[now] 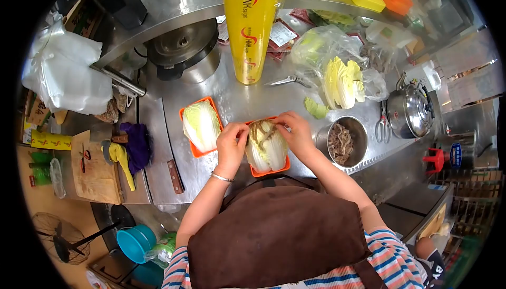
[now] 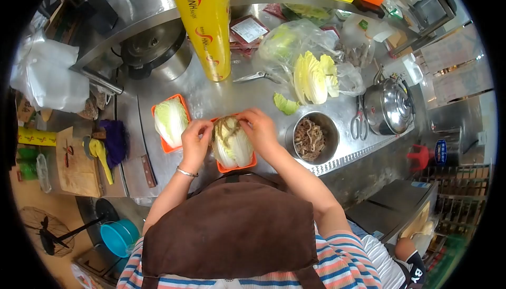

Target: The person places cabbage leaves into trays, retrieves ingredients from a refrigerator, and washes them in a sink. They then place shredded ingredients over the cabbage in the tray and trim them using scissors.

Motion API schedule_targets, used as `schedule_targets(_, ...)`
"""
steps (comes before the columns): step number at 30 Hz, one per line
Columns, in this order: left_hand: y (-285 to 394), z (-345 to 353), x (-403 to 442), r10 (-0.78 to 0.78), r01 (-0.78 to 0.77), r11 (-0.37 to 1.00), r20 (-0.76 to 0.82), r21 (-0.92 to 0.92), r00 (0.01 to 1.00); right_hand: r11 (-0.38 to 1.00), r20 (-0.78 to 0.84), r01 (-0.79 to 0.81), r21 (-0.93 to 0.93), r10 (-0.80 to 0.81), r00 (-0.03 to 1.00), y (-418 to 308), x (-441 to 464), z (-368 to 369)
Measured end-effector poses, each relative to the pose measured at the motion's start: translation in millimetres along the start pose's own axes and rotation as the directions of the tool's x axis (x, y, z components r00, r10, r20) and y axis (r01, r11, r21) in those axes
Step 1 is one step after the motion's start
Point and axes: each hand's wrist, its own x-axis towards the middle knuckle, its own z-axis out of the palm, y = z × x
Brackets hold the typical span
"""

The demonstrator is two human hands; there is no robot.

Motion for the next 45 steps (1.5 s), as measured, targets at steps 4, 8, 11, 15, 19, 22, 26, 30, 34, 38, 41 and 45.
schedule_targets(4,4.4,2.0,1.1,-0.129,0.124,0.985,0.040,0.123,0.991,0.998,0.056,-0.053,-0.017,0.054,0.997,8.6,4.2,6.9)
schedule_targets(8,21.6,8.6,4.6,0.139,-0.155,0.984,0.175,0.082,0.975,0.993,0.057,-0.025,0.113,0.019,0.998,-16.7,1.2,-5.6)
schedule_targets(11,30.6,13.6,4.0,-0.079,0.127,0.982,0.307,-0.140,0.949,0.994,0.083,0.061,0.092,-0.068,0.994,-34.0,1.7,-17.5)
schedule_targets(15,6.3,5.4,-8.9,-0.134,0.219,0.916,0.258,-0.337,0.957,0.998,0.077,0.027,0.062,-0.031,0.997,-26.1,-0.4,-22.7)
schedule_targets(19,10.8,-2.0,2.9,-0.110,0.126,0.987,0.151,-0.099,0.982,0.999,0.054,0.021,-0.025,-0.020,0.998,-11.7,-1.5,-7.7)
schedule_targets(22,0.2,4.8,11.5,-0.110,0.110,0.994,0.090,0.010,0.990,0.996,0.035,-0.017,-0.088,0.021,0.999,-4.4,3.7,4.3)
schedule_targets(26,-11.5,12.9,3.2,0.081,-0.080,0.970,0.008,0.227,0.997,0.970,0.047,0.081,-0.228,-0.072,0.996,7.4,4.3,10.0)
schedule_targets(30,-16.7,12.2,-0.6,0.131,-0.120,0.950,-0.020,0.287,0.991,0.971,0.029,0.076,-0.227,-0.071,0.997,12.9,0.8,12.0)
schedule_targets(34,-16.3,11.0,1.2,-0.011,0.000,0.983,0.061,0.183,0.998,0.986,0.078,-0.062,-0.155,0.075,0.994,12.9,4.2,12.2)
schedule_targets(38,-4.4,10.4,1.8,0.003,-0.038,0.968,0.142,0.247,0.990,0.974,0.028,-0.008,-0.225,0.015,0.999,24.7,-0.3,19.7)
schedule_targets(41,-15.5,10.3,5.4,0.090,-0.138,0.941,0.163,0.310,0.983,0.971,0.004,-0.011,-0.237,0.012,1.000,21.4,-2.8,22.0)
schedule_targets(45,-11.5,9.3,2.8,-0.034,-0.007,0.976,0.185,0.216,0.982,0.966,-0.004,-0.029,-0.256,0.029,1.000,23.0,-3.4,23.6)
